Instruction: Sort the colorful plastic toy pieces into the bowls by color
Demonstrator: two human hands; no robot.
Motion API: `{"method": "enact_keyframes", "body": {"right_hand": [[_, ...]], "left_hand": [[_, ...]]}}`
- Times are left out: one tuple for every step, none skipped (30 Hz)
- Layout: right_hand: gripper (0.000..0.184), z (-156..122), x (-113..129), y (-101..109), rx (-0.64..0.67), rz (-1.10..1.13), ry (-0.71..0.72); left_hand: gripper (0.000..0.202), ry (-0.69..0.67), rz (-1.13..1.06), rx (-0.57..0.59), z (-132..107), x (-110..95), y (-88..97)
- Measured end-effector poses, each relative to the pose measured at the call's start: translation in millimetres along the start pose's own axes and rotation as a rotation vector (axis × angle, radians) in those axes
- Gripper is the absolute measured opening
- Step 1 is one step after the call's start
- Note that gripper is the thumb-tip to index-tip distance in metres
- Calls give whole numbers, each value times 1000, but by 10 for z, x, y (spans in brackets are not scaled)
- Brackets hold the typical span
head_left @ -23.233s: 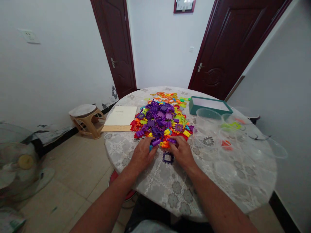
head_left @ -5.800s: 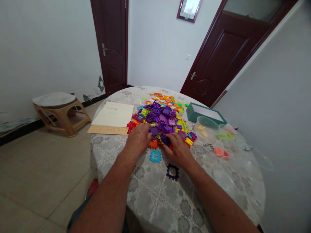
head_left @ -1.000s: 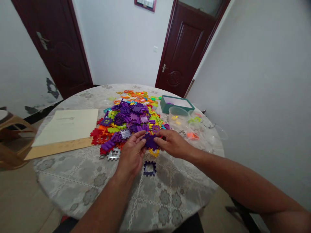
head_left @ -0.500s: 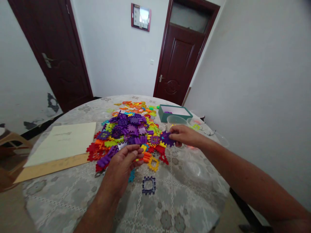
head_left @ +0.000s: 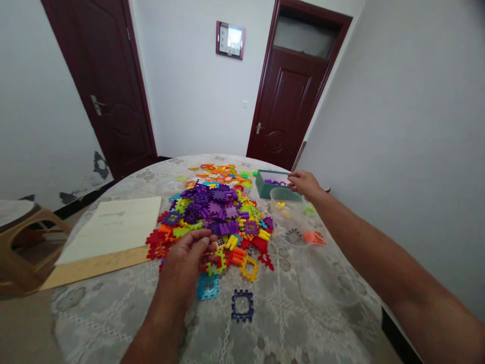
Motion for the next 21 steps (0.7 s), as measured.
{"method": "enact_keyframes", "body": {"right_hand": [[13, -175, -10, 16, 43, -51, 48], [11, -396, -22, 39, 92, -113, 106], [12, -681, 6, 29, 170, -232, 227], [15, -1016, 30, 41, 220, -357, 365], [19, -1366, 5, 69, 264, -447, 460], [24, -1697, -54, 133, 276, -505, 508], [27, -2006, -116, 222, 253, -545, 539], [30, -2297, -167, 314, 212, -568, 573], [33, -2558, -234, 376, 190, -590, 596], [35, -2775, -310, 424, 165, -613, 608], [37, -2949, -390, 458, 141, -636, 617], [38, -3078, -473, 476, 119, -660, 622], [38, -3165, -552, 489, 93, -681, 627], [38, -3219, -625, 495, 67, -701, 634], [35, -3246, -691, 494, 48, -719, 645], [32, -3253, -749, 486, 38, -736, 657], [28, -3247, -803, 475, 35, -756, 668], [25, -3234, -848, 466, 37, -776, 678], [24, -3220, -884, 463, 39, -794, 688], [24, -3206, -912, 470, 36, -812, 694], [24, -3197, -932, 487, 27, -826, 699]], "left_hand": [[39, -20, 14, -5, 8, -34, 24], [38, -40, 28, -10, 13, -70, 47], [37, -60, 41, -17, 16, -108, 69], [37, -79, 53, -27, 18, -145, 90], [36, -99, 65, -40, 18, -181, 110], [35, -120, 78, -57, 18, -215, 130], [34, -140, 92, -73, 19, -246, 147], [33, -158, 105, -85, 22, -269, 157], [32, -172, 117, -93, 27, -284, 162], [32, -181, 128, -98, 36, -290, 164], [31, -188, 136, -102, 48, -288, 166], [30, -192, 142, -105, 63, -280, 170], [30, -196, 145, -109, 81, -269, 176], [29, -201, 149, -114, 100, -258, 184], [29, -206, 154, -118, 119, -249, 193], [29, -212, 163, -119, 136, -242, 201], [28, -219, 174, -119, 151, -241, 208], [28, -225, 188, -118, 162, -243, 214], [29, -229, 199, -117, 169, -247, 221], [29, -232, 208, -116, 172, -255, 227], [29, -236, 209, -117, 172, -266, 236]]}}
Point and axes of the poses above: each hand's wrist, its own z-axis towards the middle knuckle, its own y-axis out of the back of the hand, x = y × z, the point moved 10 cm from there along z, towards the middle knuckle, and after that the axes turned 4 degrees about -y, right-handed, at the moved point
